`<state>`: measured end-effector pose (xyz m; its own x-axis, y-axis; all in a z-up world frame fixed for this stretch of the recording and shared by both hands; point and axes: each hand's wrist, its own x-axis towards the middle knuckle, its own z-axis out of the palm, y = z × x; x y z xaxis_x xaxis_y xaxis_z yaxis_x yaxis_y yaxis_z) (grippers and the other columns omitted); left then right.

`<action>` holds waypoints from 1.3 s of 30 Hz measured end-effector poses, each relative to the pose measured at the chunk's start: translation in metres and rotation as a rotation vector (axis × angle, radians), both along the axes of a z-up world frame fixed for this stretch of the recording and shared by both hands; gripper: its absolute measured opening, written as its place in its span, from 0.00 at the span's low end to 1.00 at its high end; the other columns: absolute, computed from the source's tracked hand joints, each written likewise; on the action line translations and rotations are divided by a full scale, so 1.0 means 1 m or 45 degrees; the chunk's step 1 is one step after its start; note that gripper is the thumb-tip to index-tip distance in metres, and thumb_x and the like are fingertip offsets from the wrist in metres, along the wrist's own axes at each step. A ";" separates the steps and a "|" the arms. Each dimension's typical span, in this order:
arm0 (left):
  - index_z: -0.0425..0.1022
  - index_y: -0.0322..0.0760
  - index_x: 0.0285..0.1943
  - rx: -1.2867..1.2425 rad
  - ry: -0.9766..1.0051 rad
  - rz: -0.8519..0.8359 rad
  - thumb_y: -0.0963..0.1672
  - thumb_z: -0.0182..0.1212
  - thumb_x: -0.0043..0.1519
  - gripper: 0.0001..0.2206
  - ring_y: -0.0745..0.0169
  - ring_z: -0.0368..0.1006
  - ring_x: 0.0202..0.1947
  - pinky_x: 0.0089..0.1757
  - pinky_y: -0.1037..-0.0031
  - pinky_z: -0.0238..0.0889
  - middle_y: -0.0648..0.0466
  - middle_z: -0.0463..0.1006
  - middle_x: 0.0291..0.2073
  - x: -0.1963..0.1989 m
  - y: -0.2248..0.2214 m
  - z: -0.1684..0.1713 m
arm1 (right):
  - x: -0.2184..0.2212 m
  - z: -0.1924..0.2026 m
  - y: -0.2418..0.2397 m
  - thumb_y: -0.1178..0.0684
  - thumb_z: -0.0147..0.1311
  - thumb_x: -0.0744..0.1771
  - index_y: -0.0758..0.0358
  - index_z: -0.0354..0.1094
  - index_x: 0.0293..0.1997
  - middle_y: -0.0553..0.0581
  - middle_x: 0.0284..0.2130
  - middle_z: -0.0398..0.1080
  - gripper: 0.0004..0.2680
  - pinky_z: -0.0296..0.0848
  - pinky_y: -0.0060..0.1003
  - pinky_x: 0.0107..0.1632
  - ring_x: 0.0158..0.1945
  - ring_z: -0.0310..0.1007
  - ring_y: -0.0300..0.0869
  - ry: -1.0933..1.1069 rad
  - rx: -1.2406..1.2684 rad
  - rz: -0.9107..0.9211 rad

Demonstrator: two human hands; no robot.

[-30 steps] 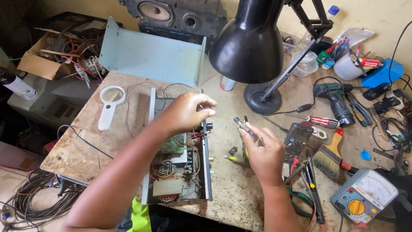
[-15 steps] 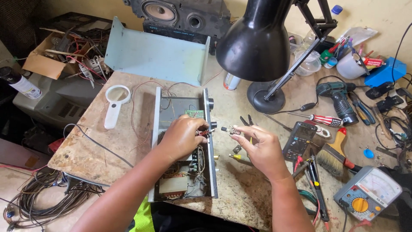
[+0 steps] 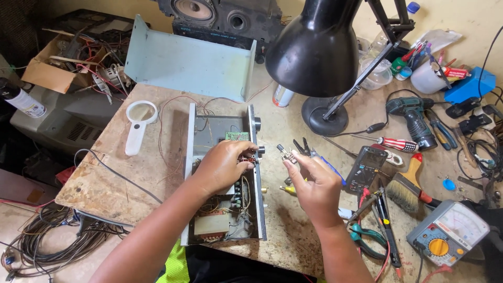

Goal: Repairing an electronic device by stripping wires, probing a circuit board, and using a screwdriver to adjust components.

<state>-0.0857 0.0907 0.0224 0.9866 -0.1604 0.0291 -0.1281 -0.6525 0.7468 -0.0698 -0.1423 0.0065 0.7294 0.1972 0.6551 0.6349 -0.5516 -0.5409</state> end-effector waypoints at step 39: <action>0.84 0.38 0.46 -0.544 -0.468 0.143 0.39 0.68 0.60 0.07 0.61 0.85 0.41 0.47 0.77 0.82 0.50 0.88 0.40 0.005 -0.052 0.014 | -0.038 0.028 -0.072 0.57 0.60 0.66 0.64 0.76 0.47 0.53 0.31 0.78 0.07 0.75 0.20 0.27 0.28 0.72 0.34 0.207 0.239 0.051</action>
